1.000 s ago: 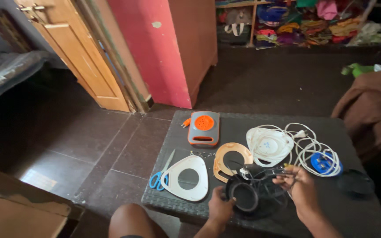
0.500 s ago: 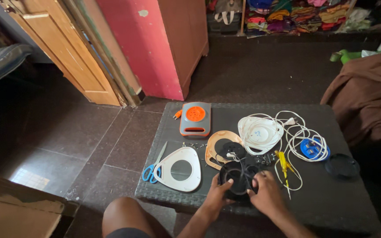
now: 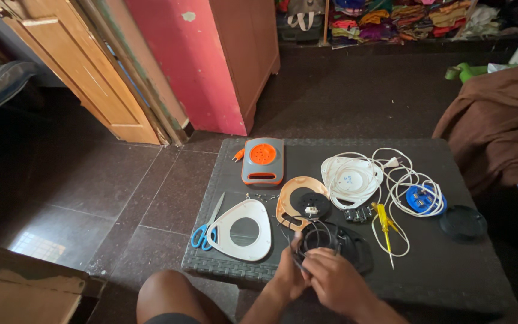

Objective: The person disassembles a round extension cord reel by unscrewing the casing, removes internal wire components, and then uses a screwdriver to work on a wire terminal.

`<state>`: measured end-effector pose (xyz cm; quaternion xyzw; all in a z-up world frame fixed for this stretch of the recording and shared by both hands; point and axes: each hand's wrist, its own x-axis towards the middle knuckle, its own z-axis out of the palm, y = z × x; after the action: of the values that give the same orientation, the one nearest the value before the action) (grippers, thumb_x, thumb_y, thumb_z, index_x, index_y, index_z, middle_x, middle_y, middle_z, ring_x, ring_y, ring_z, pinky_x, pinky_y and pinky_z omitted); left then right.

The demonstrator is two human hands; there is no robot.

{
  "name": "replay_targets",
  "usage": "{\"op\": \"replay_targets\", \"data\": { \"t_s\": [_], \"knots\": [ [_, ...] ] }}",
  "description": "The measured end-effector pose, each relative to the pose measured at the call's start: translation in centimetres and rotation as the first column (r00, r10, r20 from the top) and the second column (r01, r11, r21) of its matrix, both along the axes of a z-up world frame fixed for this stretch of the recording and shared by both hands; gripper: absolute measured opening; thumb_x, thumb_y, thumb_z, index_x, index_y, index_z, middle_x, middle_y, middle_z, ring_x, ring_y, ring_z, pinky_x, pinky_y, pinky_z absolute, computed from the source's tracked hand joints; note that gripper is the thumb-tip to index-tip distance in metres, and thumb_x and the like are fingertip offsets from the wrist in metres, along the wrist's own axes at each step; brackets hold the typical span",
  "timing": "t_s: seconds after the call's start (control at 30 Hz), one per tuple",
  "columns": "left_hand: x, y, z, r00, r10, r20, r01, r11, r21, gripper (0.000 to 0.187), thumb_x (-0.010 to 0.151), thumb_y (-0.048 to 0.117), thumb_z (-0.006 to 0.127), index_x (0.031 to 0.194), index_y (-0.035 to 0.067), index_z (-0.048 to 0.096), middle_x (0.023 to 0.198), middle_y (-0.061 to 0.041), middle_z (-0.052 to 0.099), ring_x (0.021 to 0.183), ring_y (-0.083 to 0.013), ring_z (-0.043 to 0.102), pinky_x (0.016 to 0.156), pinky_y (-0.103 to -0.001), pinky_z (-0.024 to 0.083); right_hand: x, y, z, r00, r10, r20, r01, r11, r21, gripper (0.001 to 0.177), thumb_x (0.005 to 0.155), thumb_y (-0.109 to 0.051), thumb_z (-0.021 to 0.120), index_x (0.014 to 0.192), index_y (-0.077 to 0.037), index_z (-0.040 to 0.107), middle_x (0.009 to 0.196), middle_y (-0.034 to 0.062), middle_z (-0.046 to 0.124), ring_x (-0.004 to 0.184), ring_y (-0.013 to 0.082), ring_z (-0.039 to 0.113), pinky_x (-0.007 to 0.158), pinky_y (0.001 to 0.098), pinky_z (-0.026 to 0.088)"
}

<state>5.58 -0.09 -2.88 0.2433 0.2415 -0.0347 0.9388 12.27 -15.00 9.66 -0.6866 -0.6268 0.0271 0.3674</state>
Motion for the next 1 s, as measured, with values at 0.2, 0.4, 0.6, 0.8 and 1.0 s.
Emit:
{"op": "replay_targets", "data": {
  "t_s": [0.2, 0.4, 0.6, 0.8, 1.0],
  "knots": [
    [0.2, 0.3, -2.4, 0.975, 0.024, -0.221, 0.031, 0.969, 0.244, 0.037, 0.101, 0.031, 0.043, 0.132, 0.014, 0.055, 0.120, -0.016, 0.065, 0.105, -0.0304, 0.070, 0.081, -0.052, 0.062, 2.3, -0.8, 0.7, 0.859, -0.429, -0.278, 0.454, 0.891, 0.027, 0.024, 0.075, -0.004, 0.077, 0.097, -0.006, 0.066, 0.091, 0.0110, 0.075, 0.088, 0.0263, 0.078, 0.074, 0.0357, 0.059],
    [0.0, -0.4, 0.9, 0.957, 0.078, -0.281, 0.033, 0.928, 0.371, 0.045, 0.091, 0.006, 0.061, 0.133, 0.019, 0.054, 0.122, -0.013, 0.065, 0.101, -0.0300, 0.068, 0.070, -0.045, 0.062, 8.9, -2.0, -5.2, 0.613, -0.756, -0.230, 0.706, 0.655, -0.270, 0.073, 0.073, -0.042, 0.088, 0.124, 0.002, 0.059, 0.115, 0.0228, 0.068, 0.109, 0.0336, 0.069, 0.094, 0.0439, 0.055],
    [0.1, -0.3, 2.7, 0.977, 0.077, -0.201, -0.009, 0.948, 0.319, 0.048, 0.087, 0.003, 0.054, 0.133, 0.017, 0.054, 0.119, -0.013, 0.065, 0.101, -0.0312, 0.068, 0.074, -0.049, 0.062, 8.1, -1.3, -9.2, 0.617, -0.773, -0.146, 0.644, 0.603, -0.472, 0.111, 0.058, -0.056, 0.095, 0.141, 0.000, 0.048, 0.135, 0.0223, 0.058, 0.124, 0.0342, 0.058, 0.103, 0.0437, 0.048],
    [-0.2, 0.3, 6.1, 0.997, 0.014, -0.081, 0.022, 0.903, 0.428, 0.050, 0.090, 0.012, 0.058, 0.140, 0.016, 0.054, 0.124, -0.008, 0.067, 0.107, -0.0283, 0.068, 0.080, -0.048, 0.062, 8.7, -1.3, -7.4, 0.317, -0.809, -0.494, 0.525, 0.584, -0.619, 0.095, 0.060, -0.041, 0.093, 0.139, -0.005, 0.053, 0.108, 0.0141, 0.075, 0.076, 0.0274, 0.073, 0.066, 0.0391, 0.059],
    [-0.1, 0.9, 8.0, 0.997, 0.026, -0.069, 0.004, 0.917, 0.399, 0.050, 0.095, 0.026, 0.063, 0.143, 0.018, 0.052, 0.127, -0.007, 0.068, 0.107, -0.0223, 0.069, 0.083, -0.043, 0.060, 8.8, -1.4, -7.0, 0.072, -0.606, -0.792, 0.373, 0.753, -0.542, 0.057, 0.072, -0.038, 0.087, 0.110, 0.002, 0.076, 0.083, 0.0128, 0.073, 0.059, 0.0222, 0.061, 0.049, 0.0348, 0.048]
  ]
}}
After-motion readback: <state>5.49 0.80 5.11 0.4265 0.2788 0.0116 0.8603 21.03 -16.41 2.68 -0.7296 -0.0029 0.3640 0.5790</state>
